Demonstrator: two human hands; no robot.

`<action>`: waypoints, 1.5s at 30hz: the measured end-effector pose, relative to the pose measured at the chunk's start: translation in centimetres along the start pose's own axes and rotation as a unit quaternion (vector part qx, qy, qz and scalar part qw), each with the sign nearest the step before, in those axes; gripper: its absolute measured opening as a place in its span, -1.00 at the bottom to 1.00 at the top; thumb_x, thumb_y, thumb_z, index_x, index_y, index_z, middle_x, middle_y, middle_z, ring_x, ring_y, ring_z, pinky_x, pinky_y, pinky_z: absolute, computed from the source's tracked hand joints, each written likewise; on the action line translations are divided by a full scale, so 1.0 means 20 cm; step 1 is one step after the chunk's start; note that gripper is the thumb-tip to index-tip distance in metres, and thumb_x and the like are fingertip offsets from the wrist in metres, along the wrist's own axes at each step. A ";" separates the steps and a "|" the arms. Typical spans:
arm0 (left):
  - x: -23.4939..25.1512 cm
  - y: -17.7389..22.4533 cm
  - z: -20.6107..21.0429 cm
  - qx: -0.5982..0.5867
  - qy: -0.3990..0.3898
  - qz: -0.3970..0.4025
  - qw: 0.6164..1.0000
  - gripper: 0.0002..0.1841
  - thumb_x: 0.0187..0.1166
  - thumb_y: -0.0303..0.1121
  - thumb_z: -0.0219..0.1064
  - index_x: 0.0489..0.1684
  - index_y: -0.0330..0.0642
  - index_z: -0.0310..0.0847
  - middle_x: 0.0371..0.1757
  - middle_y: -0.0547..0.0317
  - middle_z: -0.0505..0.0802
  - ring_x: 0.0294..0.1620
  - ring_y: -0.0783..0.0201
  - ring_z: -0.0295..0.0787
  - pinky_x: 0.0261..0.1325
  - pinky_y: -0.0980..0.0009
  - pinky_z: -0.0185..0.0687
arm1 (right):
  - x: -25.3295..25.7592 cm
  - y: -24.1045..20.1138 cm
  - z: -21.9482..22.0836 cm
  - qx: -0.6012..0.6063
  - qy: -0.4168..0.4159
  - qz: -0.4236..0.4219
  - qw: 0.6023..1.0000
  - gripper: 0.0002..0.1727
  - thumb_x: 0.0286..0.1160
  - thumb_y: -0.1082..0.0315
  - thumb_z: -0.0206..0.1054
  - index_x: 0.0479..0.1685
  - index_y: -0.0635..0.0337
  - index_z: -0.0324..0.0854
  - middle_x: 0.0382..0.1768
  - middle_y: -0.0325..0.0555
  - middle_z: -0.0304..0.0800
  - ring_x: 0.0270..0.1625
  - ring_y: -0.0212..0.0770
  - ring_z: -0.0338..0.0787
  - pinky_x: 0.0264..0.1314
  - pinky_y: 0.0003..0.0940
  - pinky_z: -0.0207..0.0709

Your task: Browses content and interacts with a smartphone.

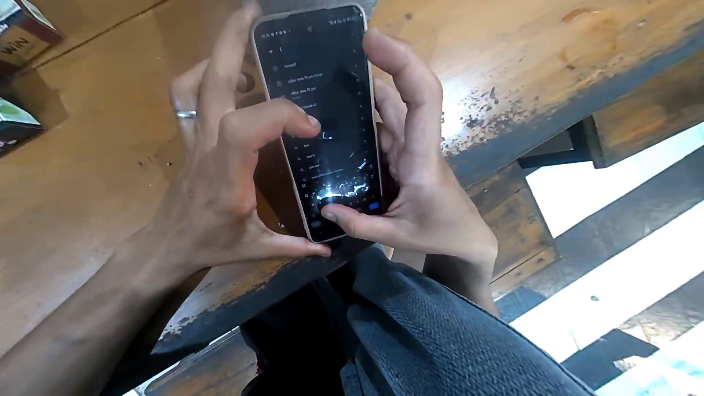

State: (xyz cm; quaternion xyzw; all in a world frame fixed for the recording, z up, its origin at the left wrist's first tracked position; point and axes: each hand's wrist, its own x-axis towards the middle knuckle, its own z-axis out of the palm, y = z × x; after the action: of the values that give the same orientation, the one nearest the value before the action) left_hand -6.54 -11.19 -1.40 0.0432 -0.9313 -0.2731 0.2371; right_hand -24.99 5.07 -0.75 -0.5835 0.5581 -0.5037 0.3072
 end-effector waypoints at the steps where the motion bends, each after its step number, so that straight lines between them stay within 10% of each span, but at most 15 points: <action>1: 0.00 0.00 0.00 0.001 -0.001 -0.001 1.000 0.11 -0.24 0.46 0.66 0.42 0.02 0.38 0.79 -0.36 0.16 0.70 -0.24 0.18 0.59 -0.10 0.18 | 0.00 0.00 0.00 -0.006 0.000 -0.004 1.000 0.32 0.04 0.42 0.69 0.83 0.35 -0.30 0.65 0.18 0.29 0.52 -0.11 0.63 0.42 -0.23 0.76; 15: 0.01 -0.02 0.00 -0.003 0.003 0.012 1.000 0.19 -0.28 0.49 0.66 0.45 -0.03 0.33 0.79 -0.34 0.19 0.73 -0.20 0.19 0.62 -0.12 0.16 | -0.03 0.00 -0.06 0.140 0.002 0.008 0.990 0.04 0.12 0.77 0.22 0.78 0.35 -0.21 0.59 0.17 0.38 -0.02 -0.23 0.84 -0.17 -0.39 0.87; 28: 0.01 -0.01 0.01 -0.080 0.050 0.012 0.995 0.31 -0.34 0.27 0.81 0.55 -0.09 0.07 0.84 -0.29 0.14 0.80 -0.23 0.13 0.70 -0.11 0.28 | -0.01 0.06 -0.13 0.102 -0.102 -0.074 0.987 0.32 -0.03 0.49 0.49 0.82 0.38 -0.46 0.75 0.26 0.12 0.60 -0.09 0.56 0.55 -0.23 0.66; 45: 0.01 -0.02 0.02 -0.082 0.032 0.014 0.996 0.30 -0.31 0.31 0.78 0.56 -0.14 0.11 0.81 -0.38 0.17 0.78 -0.31 0.13 0.71 -0.17 0.21 | -0.02 0.05 -0.12 0.122 -0.072 -0.062 0.988 0.28 0.02 0.46 0.48 0.81 0.37 -0.43 0.77 0.26 0.09 0.64 -0.02 0.51 0.57 -0.18 0.65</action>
State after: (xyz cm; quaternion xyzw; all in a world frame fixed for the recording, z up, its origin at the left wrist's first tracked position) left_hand -6.89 -11.44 -1.76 0.0196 -0.8983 -0.3433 0.2734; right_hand -27.44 5.85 -1.03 -0.6098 0.4316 -0.5426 0.3840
